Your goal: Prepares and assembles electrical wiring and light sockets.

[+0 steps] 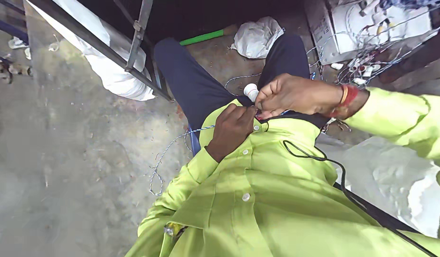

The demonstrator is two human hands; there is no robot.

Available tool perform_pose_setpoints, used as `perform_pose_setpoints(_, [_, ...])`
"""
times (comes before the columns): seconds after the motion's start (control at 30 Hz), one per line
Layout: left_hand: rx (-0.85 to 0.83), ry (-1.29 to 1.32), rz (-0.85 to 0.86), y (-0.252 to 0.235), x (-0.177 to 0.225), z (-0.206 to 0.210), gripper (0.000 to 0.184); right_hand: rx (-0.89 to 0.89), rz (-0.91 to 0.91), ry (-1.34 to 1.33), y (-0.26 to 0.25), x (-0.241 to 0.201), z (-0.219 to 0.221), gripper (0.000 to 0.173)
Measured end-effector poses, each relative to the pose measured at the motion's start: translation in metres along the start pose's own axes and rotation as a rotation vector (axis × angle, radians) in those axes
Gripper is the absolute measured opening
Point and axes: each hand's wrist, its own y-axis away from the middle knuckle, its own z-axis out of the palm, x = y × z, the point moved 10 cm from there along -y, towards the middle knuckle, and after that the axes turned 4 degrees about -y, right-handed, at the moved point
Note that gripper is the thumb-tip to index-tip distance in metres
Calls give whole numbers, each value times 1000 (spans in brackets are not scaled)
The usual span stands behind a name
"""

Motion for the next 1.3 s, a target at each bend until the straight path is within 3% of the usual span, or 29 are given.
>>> perform_pose_setpoints(0.13, [31, 55, 30, 7, 4, -6, 13, -195, 186, -63, -5, 12, 9, 21])
perform_pose_setpoints(0.33, [10, 172, -27, 6, -4, -6, 13, -184, 149, -48, -9, 19, 7, 14])
perform_pose_setpoints(0.4, [-25, 189, -77, 4, -8, -6, 15, -127, 88, -157, -9, 20, 2, 8])
perform_pose_setpoints(0.5, [-17, 176, -161, 5, -18, -9, 19, -58, -130, -272, 2, 10, -5, 13])
perform_pose_setpoints(0.63, [-62, 242, -254, 9, -28, -5, 41, 63, -484, -44, 21, 3, -5, 19])
perform_pose_setpoints(0.7, [-51, 260, -273, 10, -30, -3, 35, 151, -562, 120, 25, -1, -5, 16])
perform_pose_setpoints(0.8, [32, 277, -271, 10, -37, -2, 17, 252, -624, 263, 27, -10, -8, 12])
perform_pose_setpoints(1.07, [-70, 448, -347, 6, -44, 11, 13, 510, -693, 493, 36, -26, -6, 11])
perform_pose_setpoints(1.17, [-208, 621, -492, 16, -48, 18, 14, 538, -824, 659, 39, -34, 4, 16])
perform_pose_setpoints(1.3, [-351, 1066, -808, 29, -62, 46, 16, 515, -875, 695, 39, -36, 8, 18])
